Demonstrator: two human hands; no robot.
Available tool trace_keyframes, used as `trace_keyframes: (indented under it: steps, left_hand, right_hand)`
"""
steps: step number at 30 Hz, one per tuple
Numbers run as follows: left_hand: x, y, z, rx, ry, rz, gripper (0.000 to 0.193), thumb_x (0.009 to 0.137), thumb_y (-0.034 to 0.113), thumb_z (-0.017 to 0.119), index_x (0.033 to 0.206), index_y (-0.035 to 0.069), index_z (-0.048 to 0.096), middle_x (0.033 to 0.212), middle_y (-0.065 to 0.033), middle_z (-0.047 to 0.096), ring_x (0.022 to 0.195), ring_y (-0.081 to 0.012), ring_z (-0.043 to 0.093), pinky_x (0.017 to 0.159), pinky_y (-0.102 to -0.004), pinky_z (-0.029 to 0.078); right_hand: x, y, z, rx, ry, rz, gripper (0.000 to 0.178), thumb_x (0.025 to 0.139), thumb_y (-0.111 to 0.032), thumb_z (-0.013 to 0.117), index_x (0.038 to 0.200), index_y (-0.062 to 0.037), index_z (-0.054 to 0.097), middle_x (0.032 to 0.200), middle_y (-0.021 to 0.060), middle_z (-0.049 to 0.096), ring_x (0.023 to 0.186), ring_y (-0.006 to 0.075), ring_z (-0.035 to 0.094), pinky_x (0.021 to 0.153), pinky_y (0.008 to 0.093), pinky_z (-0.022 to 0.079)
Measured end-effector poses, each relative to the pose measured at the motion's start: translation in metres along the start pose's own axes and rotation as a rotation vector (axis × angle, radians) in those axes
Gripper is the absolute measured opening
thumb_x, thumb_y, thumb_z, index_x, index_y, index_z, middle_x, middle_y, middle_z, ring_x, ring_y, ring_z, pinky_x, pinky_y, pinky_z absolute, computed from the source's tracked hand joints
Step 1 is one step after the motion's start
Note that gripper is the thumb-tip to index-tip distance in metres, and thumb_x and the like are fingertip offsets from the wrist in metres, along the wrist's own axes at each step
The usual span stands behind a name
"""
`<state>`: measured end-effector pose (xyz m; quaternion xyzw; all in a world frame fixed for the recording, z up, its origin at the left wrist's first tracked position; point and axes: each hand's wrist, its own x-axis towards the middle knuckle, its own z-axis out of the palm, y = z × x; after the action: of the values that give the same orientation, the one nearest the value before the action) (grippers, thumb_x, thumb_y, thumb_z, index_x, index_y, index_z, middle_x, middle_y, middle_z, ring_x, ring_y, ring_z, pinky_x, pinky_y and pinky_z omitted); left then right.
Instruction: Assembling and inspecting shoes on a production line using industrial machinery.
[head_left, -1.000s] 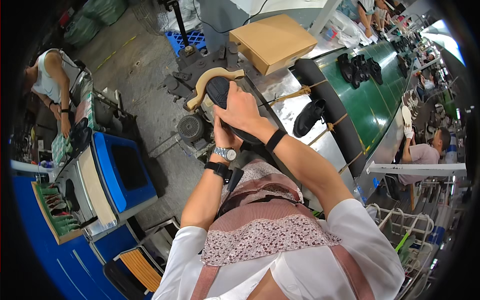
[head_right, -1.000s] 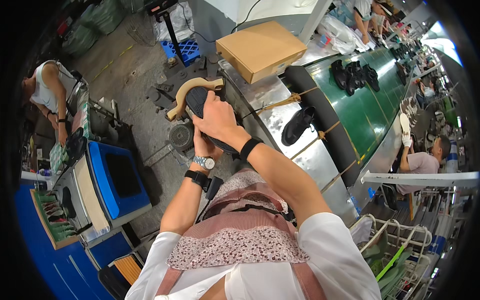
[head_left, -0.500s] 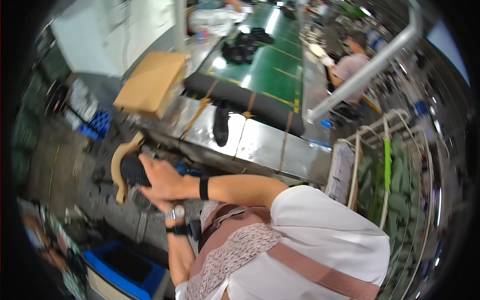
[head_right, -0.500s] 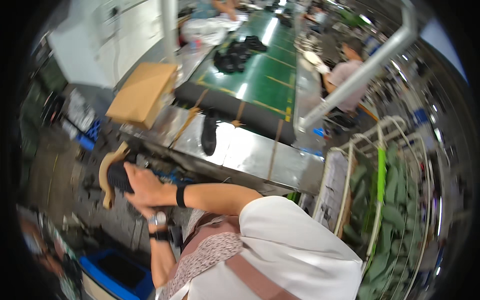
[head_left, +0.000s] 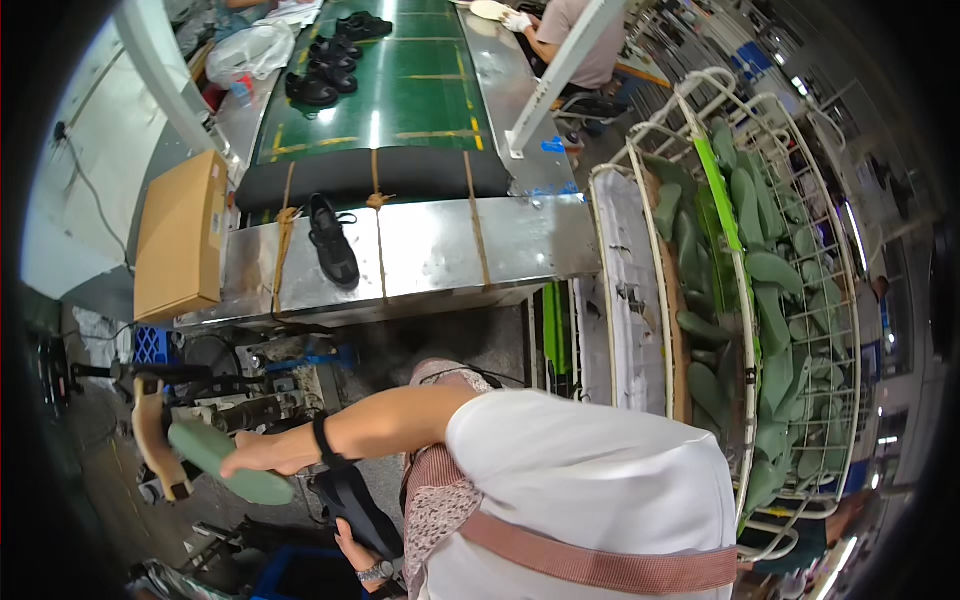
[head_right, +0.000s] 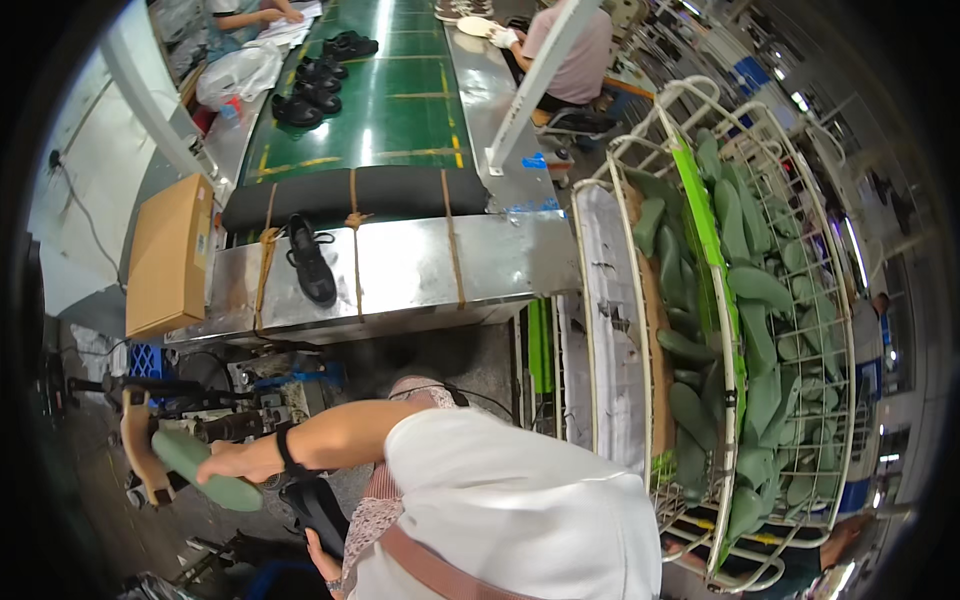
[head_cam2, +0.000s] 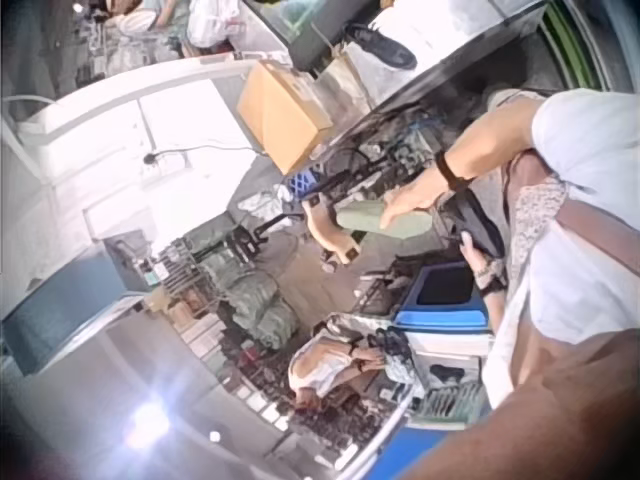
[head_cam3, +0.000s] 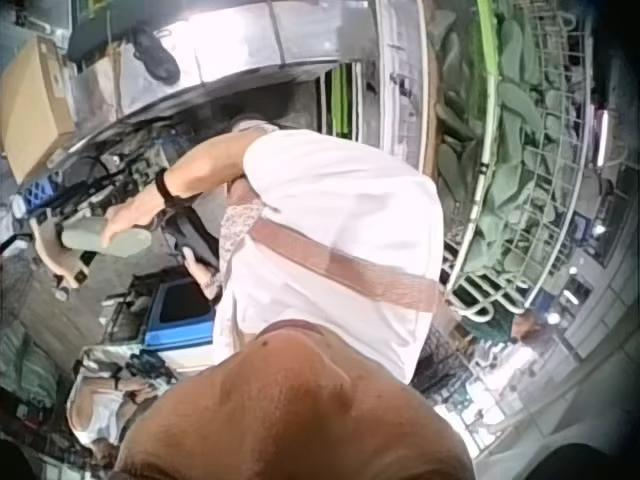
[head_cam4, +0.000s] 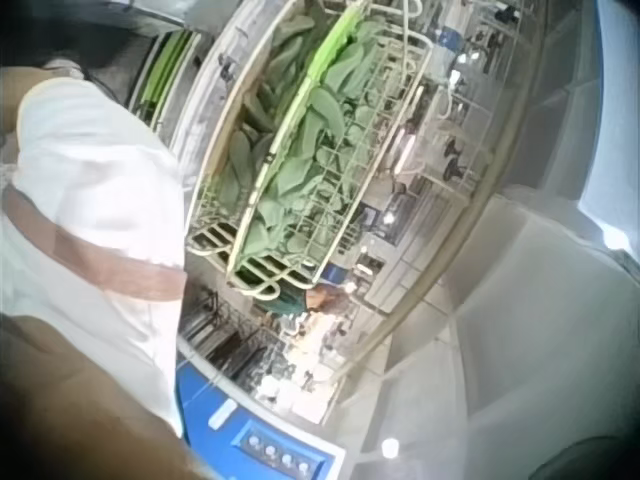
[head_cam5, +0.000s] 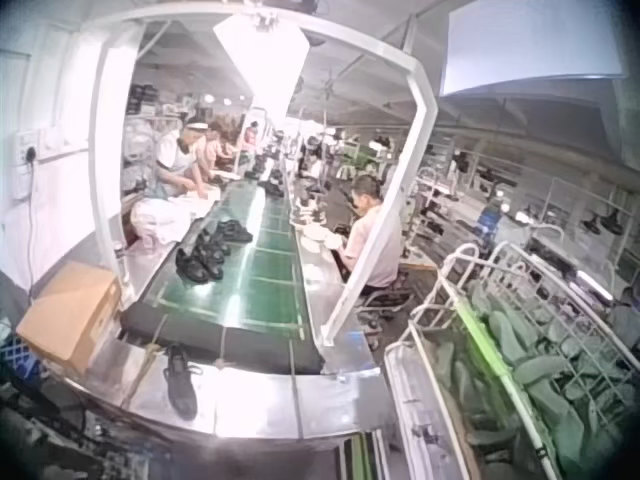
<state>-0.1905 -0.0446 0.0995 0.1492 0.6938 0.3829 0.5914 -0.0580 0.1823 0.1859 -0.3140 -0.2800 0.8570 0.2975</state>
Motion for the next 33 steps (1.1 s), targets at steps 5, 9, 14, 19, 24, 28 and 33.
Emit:
trace_keyframes:
  steps: [5, 9, 14, 19, 24, 28, 33]
  left_hand:
    - [0.075, 0.037, 0.085, 0.060, -0.190, 0.066, 0.064, 0.084, 0.035, 0.074, 0.128, -0.005, 0.051, 0.126, -0.0159, 0.056, 0.105, -0.0275, 0.059, 0.092, -0.0406, 0.049]
    - [0.145, 0.067, 0.186, 0.099, -0.393, 0.236, 0.059, 0.086, 0.023, 0.071, 0.134, -0.003, 0.047, 0.125, -0.0155, 0.057, 0.107, -0.0275, 0.059, 0.094, -0.0395, 0.049]
    - [0.116, 0.145, 0.385, 0.331, -0.623, 0.480, 0.046, 0.089, 0.013, 0.069, 0.132, 0.006, 0.055, 0.122, -0.0159, 0.059, 0.093, -0.0161, 0.060, 0.079, -0.0270, 0.050]
    - [0.171, 0.160, 0.524, 0.900, -0.390, 0.781, 0.037, 0.081, 0.033, 0.076, 0.103, 0.006, 0.065, 0.098, -0.0167, 0.065, 0.095, -0.0360, 0.061, 0.087, -0.0391, 0.048]
    - [0.218, 0.169, 0.539, 1.547, -0.042, 1.076, 0.044, 0.082, 0.046, 0.070, 0.105, 0.009, 0.068, 0.126, -0.0206, 0.052, 0.119, -0.0377, 0.046, 0.091, -0.0489, 0.046]
    - [0.236, 0.193, 0.538, 1.633, -0.228, 0.674, 0.051, 0.082, 0.054, 0.068, 0.102, 0.008, 0.068, 0.096, -0.0199, 0.067, 0.089, -0.0411, 0.063, 0.079, -0.0455, 0.053]
    - [0.251, 0.237, 0.551, 1.157, -0.127, 0.681, 0.055, 0.076, 0.049, 0.077, 0.099, -0.001, 0.070, 0.095, -0.0245, 0.070, 0.094, -0.0396, 0.067, 0.080, -0.0431, 0.052]
  right_hand:
    - [-0.154, -0.074, -0.114, -0.620, 0.346, -0.571, 0.078, 0.069, -0.022, 0.080, 0.133, 0.0086, 0.046, 0.119, 0.0167, 0.059, 0.109, 0.0240, 0.057, 0.092, 0.0349, 0.049]
    - [-0.313, -0.080, -0.228, -0.142, 1.110, -0.733, 0.041, 0.080, -0.022, 0.076, 0.111, 0.0001, 0.060, 0.090, 0.0070, 0.066, 0.079, 0.0130, 0.064, 0.064, 0.0290, 0.052]
    - [-0.531, -0.003, -0.382, 0.518, 1.929, -1.242, 0.032, 0.093, -0.034, 0.063, 0.111, -0.0068, 0.060, 0.099, 0.0078, 0.065, 0.091, 0.0208, 0.063, 0.081, 0.0348, 0.052]
    - [-0.464, -0.074, -0.418, 0.342, 2.002, -1.046, 0.053, 0.094, -0.023, 0.064, 0.136, 0.0038, 0.044, 0.116, 0.0177, 0.062, 0.097, 0.0284, 0.066, 0.086, 0.0372, 0.053]
    - [-0.380, -0.148, -0.472, -0.011, 1.583, -0.691, 0.042, 0.095, -0.015, 0.062, 0.133, 0.0006, 0.050, 0.109, 0.0137, 0.065, 0.091, 0.0207, 0.066, 0.077, 0.0304, 0.052]
    - [-0.343, -0.155, -0.510, -0.173, 1.370, -0.598, 0.034, 0.095, -0.005, 0.058, 0.128, 0.0013, 0.053, 0.103, 0.0090, 0.066, 0.086, 0.0144, 0.065, 0.074, 0.0247, 0.051]
    - [-0.301, -0.137, -0.508, -0.196, 1.241, -0.479, 0.031, 0.094, -0.003, 0.055, 0.125, 0.0026, 0.055, 0.100, 0.0086, 0.065, 0.084, 0.0132, 0.065, 0.075, 0.0246, 0.052]
